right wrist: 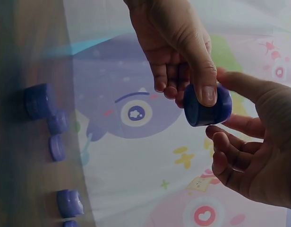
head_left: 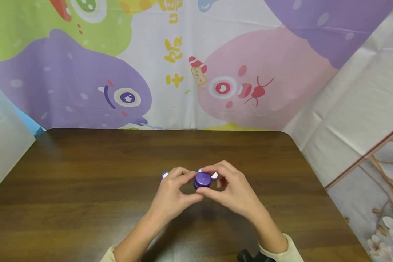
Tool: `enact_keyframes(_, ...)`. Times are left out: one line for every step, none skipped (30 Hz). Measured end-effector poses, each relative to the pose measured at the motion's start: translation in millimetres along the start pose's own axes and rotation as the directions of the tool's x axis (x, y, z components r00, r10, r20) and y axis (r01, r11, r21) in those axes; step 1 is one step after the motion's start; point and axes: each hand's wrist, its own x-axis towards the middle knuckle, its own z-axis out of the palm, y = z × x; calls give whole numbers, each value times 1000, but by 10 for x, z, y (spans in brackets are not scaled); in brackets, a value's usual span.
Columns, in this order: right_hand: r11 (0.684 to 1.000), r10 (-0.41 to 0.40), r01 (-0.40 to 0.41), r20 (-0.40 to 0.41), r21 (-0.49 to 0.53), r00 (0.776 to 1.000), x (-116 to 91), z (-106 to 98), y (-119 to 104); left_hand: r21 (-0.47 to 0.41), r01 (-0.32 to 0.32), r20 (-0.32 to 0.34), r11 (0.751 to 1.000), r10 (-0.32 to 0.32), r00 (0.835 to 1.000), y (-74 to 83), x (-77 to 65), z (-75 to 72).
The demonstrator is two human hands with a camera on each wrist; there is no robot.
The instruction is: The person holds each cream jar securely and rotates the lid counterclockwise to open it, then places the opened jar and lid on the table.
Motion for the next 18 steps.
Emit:
enact_keyframes(1000, -4, 4, -2, 0, 1000, -2, 0, 5, -8, -1, -2, 1000, 1, 1000, 3, 1, 2)
enact_keyframes(1000, -9, 9, 2, 0, 1000, -3, -2, 4, -14, -4, -4, 1000, 4, 1000, 5, 0, 3)
enact_keyframes(1000, -16, 16, 10, 4, 1000, -5, -4, 5, -20, -7, -6, 1000, 7, 1000, 7, 1, 5)
enact_keyframes(1000, -23, 22, 23, 10, 999, -6, -7, 4, -24, -9, -6, 1000, 9, 1000, 8, 1, 7)
enact_keyframes(1000, -26, 26, 39, 17, 999, -8, -10, 3, -27, -12, -7, 1000, 12, 1000, 9, 0, 8)
enact_keyframes(999, -26, 25, 57, 24, 998, -9, -13, 1, -28, -13, -8, 1000, 13, 1000, 8, 1, 9)
enact_keyframes(999, -26, 24, 74, 30, 997, -10, -15, -3, -27, -11, -6, 1000, 11, 1000, 8, 0, 8)
enact_keyframes(999, -23, 20, 87, 35, 996, -11, -18, -10, -22, -9, -5, 1000, 8, 1000, 6, -1, 7)
enact_keyframes(999, -16, 12, 96, 39, 995, -11, -19, -14, -17, -4, -2, 1000, 4, 1000, 4, -2, 4)
enact_keyframes(999, -8, 4, 99, 38, 995, -10, -19, -18, -13, 1, 2, 1000, -1, 1000, 3, -2, 2)
enact_keyframes(999, -1, -2, 93, 35, 996, -9, -18, -22, -10, 4, 5, 1000, -4, 1000, 1, -3, -1)
enact_keyframes(999, 6, -8, 82, 31, 997, -7, -15, -26, -8, 8, 7, 1000, -8, 1000, 0, -3, -3)
enact_keyframes(1000, 7, -9, 65, 25, 998, -5, -13, -26, -7, 9, 9, 1000, -9, 1000, -1, -3, -4)
enact_keyframes(1000, 6, -7, 49, 21, 999, -4, -9, -23, -6, 6, 8, 1000, -6, 1000, -4, -4, -3)
enact_keyframes(1000, 2, -3, 36, 19, 999, -3, -7, -21, -7, 2, 5, 1000, -1, 1000, -6, -4, -2)
enact_keyframes(1000, -4, 4, 28, 19, 1000, -4, -4, -18, -9, -2, 2, 1000, 2, 1000, -8, -5, 1)
enact_keyframes(1000, -13, 13, 24, 17, 1000, -5, -3, -14, -12, -6, 0, 1000, 6, 1000, -9, -6, 3)
enact_keyframes(1000, -21, 21, 27, 20, 999, -6, -1, -12, -14, -9, -4, 1000, 9, 1000, -10, -8, 5)
